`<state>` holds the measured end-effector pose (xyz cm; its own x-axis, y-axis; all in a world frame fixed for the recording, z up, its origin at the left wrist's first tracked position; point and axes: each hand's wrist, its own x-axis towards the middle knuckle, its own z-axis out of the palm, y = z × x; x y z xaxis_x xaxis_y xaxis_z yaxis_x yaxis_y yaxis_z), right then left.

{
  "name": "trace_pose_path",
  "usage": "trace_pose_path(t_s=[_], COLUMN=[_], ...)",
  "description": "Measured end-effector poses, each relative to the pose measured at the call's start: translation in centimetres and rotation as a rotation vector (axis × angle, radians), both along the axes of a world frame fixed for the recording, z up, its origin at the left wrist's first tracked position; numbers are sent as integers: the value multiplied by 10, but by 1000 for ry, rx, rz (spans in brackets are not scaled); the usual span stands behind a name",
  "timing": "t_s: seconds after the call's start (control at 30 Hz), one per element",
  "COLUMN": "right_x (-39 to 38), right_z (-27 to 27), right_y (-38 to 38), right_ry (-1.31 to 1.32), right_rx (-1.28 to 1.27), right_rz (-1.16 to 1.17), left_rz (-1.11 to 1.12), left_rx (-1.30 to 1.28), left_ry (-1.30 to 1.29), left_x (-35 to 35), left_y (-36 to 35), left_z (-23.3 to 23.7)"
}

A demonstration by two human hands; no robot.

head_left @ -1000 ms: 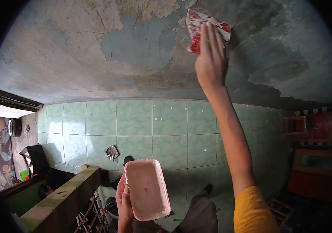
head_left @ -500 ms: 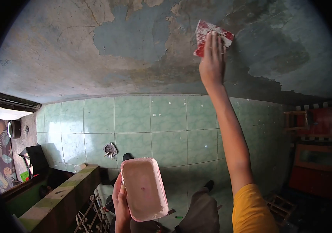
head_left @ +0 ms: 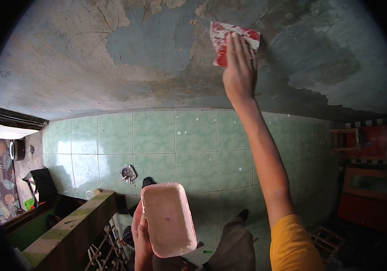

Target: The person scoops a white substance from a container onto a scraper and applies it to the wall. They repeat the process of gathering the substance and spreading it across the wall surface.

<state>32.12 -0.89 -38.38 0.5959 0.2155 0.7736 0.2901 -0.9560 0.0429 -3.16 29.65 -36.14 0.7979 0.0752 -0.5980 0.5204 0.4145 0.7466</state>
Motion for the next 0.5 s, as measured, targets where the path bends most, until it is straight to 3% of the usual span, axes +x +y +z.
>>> trace_pose_path(t_s=[0.13,0.2,0.27,0.37,0.5], right_x=[-5,-22,-27,-25,3], right_z=[-74,-94,-95,-24,-39], right_y=[-6,-21,-39,-50,-61], right_ry=[183,280,312,60,46], right_rx=[-61,-46,-12,55,-72], right_rz=[4,48,97,47,-143], left_rz=[-32,4,20,7,19], left_rx=[116,42,16,23,-32], left_ry=[-63,3,12,4,1], left_x=[3,-1,-1,-3,-6], left_y=[-3,0,2,1,-1], left_z=[6,3,2,2,-10])
